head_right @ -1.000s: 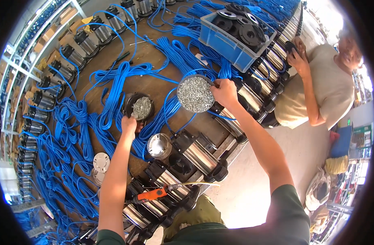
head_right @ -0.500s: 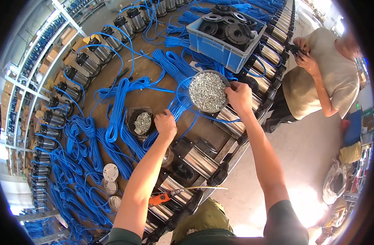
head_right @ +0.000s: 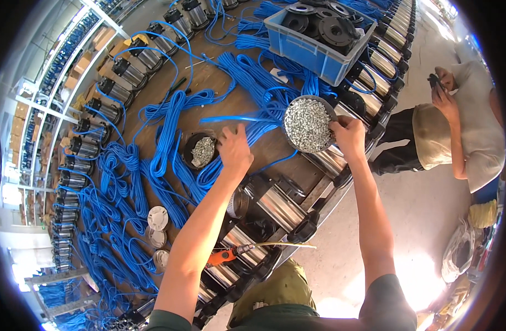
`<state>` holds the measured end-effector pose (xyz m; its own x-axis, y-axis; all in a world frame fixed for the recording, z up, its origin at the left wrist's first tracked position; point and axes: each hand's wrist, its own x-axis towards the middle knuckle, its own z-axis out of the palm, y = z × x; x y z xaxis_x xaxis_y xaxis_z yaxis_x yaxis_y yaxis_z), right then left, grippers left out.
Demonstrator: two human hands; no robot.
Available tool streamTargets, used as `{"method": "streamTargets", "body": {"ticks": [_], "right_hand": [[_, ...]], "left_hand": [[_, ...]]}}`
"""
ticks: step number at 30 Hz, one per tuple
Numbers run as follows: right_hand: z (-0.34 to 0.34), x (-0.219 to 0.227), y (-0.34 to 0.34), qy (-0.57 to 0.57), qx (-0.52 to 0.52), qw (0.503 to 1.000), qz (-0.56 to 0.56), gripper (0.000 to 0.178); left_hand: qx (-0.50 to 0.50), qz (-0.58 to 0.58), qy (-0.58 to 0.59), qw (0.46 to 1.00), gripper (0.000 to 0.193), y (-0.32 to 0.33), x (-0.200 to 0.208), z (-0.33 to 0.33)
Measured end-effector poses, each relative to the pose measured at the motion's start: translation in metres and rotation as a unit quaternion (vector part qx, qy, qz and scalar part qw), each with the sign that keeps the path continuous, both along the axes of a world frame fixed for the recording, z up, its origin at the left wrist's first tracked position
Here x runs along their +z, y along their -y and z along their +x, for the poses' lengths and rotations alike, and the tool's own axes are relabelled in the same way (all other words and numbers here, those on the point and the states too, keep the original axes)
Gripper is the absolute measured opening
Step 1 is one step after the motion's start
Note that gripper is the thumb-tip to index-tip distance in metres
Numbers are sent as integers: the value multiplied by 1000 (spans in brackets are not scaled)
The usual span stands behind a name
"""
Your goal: The person assembles water pumps on a long table by placing gaskets, silver covers, and black caps onto the pump bodies and securing them using a pneumatic screwdriver.
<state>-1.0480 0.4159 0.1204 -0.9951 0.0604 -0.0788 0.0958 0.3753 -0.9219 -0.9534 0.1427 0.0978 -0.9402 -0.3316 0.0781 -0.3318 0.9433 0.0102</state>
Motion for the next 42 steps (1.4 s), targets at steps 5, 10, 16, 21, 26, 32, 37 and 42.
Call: {"method": "streamTargets", "body": {"ticks": [5, 10, 16, 21, 26, 32, 37, 42], "right_hand": [[0, -4, 0, 19, -6, 999, -31, 25], [-1, -7, 3, 7, 1, 1000, -5, 25], [10, 3, 16, -1, 21, 999, -32, 24], [13, -3, 35, -1, 66, 997, 42, 24], [11, -30, 90, 14, 119, 982, 144, 27], [10, -61, 140, -1, 152, 964, 218, 25], [10, -107, 154, -26, 176, 927, 330, 19], [7, -124, 149, -62, 267, 847, 456, 19]], "left_hand": [[-109, 73, 32, 991, 78, 8, 4, -19], [-262, 21, 145, 954, 93, 47, 18, -45], [-304, -183, -51, 933, 53, 113, 36, -89], [-88, 42, -2, 995, 82, 121, 7, -27], [105, 253, -27, 961, 117, 155, -30, 21], [57, 162, -34, 985, 94, 141, -53, 41], [24, 166, -1, 986, 88, 123, -54, 52], [-67, 174, -9, 983, 82, 129, -32, 68]]}}
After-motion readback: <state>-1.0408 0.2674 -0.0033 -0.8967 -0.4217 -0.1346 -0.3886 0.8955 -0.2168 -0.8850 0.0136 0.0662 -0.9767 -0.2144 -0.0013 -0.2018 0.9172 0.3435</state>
